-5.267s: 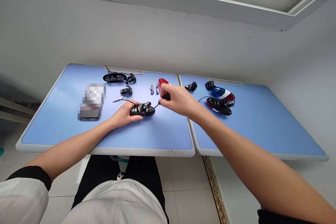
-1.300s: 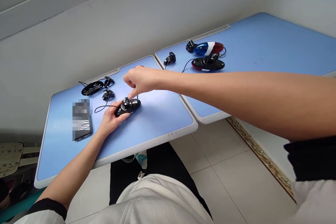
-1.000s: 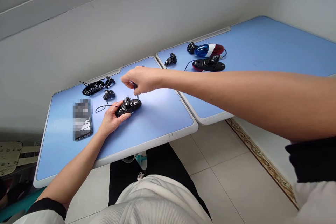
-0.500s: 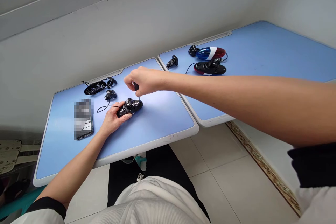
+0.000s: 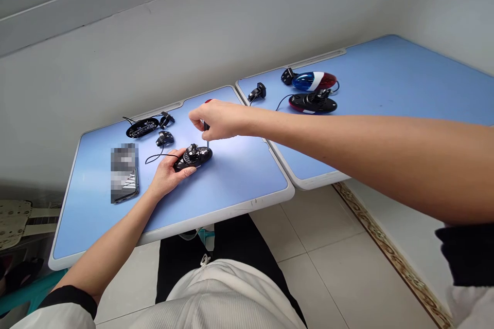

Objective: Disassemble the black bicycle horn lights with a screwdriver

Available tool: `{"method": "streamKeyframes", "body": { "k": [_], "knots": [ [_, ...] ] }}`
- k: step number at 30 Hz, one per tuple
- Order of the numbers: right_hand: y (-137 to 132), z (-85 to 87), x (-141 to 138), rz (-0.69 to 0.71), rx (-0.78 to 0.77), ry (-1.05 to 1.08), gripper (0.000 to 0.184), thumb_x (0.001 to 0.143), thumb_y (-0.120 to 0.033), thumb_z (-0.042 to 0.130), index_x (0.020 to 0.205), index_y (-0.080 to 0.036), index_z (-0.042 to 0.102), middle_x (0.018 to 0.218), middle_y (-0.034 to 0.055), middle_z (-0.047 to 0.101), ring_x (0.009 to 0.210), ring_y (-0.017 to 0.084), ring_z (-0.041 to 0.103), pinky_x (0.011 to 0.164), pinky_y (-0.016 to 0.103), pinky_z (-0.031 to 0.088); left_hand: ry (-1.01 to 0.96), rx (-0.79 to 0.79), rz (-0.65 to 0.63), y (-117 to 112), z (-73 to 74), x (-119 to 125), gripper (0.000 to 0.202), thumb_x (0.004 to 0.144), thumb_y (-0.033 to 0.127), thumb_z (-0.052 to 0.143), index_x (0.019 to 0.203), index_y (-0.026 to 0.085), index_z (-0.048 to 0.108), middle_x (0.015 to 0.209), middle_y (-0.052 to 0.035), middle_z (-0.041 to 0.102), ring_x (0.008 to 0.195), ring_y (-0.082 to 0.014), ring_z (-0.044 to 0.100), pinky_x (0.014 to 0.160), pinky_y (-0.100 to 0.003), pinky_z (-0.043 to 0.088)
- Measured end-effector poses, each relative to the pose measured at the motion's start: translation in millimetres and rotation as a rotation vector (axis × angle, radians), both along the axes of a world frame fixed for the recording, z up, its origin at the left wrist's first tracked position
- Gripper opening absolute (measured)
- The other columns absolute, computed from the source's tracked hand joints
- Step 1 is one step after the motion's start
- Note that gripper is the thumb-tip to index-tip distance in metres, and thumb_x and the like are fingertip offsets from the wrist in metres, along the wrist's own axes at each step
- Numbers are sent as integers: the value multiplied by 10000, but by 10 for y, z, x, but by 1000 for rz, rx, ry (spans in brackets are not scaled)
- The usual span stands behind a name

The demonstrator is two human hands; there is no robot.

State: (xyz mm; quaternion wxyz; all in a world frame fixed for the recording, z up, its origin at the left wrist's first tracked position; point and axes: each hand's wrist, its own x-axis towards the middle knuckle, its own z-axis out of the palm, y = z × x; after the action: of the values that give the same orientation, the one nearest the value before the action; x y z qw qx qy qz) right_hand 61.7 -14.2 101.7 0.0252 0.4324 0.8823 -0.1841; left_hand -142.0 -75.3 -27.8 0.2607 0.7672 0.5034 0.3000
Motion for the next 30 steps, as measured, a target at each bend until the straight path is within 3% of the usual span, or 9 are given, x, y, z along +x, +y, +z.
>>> {"method": "streamKeyframes", "body": {
  "k": [3,6,8,14,18,20,22,27,30],
  "knots": [
    [1,-37,-18,-47,62,-25,172,796,-364,579,778,-194,585,629,8,510,612,144,442,566,274,230,-7,4,-4,0,-2,1,419,759,413,653,1103,178,602,935,-34,620,889,-198,572,825,-315,446],
    [1,-50,-33,-25,83,-10,92,779,-254,584,853,-201,585,632,-7,504,587,133,423,561,271,228,-8,-1,0,2,-5,3,423,756,402,658,1109,176,601,945,-40,619,897,-202,572,834,-317,443],
    [1,-37,-30,12,46,19,197,737,-204,622,926,-206,569,672,-12,520,583,124,421,558,264,233,-4,-10,5,3,-5,3,421,754,403,658,1108,182,602,943,-41,617,889,-202,572,827,-318,445],
    [6,-36,-32,-45,51,0,221,794,-405,586,742,-192,561,632,4,501,602,133,427,557,267,227,-10,-8,-1,3,-7,2,423,748,394,665,1104,175,604,935,-43,615,887,-205,571,831,-326,444],
    [-20,-50,-40,1,70,44,31,755,-201,578,769,-197,551,626,-11,503,585,120,410,555,270,221,-11,-12,6,3,-12,2,418,747,396,664,1103,187,606,941,-39,617,892,-206,570,834,-327,444],
    [-41,-39,-42,13,31,76,148,696,-128,598,815,-197,543,681,-13,532,595,112,415,552,265,226,-9,-16,6,2,-11,0,420,745,398,665,1104,189,607,934,-36,616,884,-204,571,828,-324,445],
    [-57,-30,-47,2,5,87,172,681,-137,620,820,-193,538,705,-12,540,605,110,421,550,262,228,-12,-17,5,1,-8,-2,419,743,394,667,1101,185,609,925,-34,616,878,-203,571,825,-322,444],
    [-57,-42,-61,-54,22,69,199,784,-363,589,704,-189,537,586,-15,467,584,120,402,552,271,221,-23,-15,8,-6,-12,-4,421,739,387,675,1102,183,609,927,-34,618,873,-201,569,824,-321,443],
    [-43,-43,-41,-49,-3,71,83,756,-252,594,714,-192,555,595,-19,473,568,112,402,551,269,228,-24,-12,12,-7,-18,-6,421,738,392,676,1097,182,613,913,-33,614,861,-197,567,811,-317,445]
  ]
}}
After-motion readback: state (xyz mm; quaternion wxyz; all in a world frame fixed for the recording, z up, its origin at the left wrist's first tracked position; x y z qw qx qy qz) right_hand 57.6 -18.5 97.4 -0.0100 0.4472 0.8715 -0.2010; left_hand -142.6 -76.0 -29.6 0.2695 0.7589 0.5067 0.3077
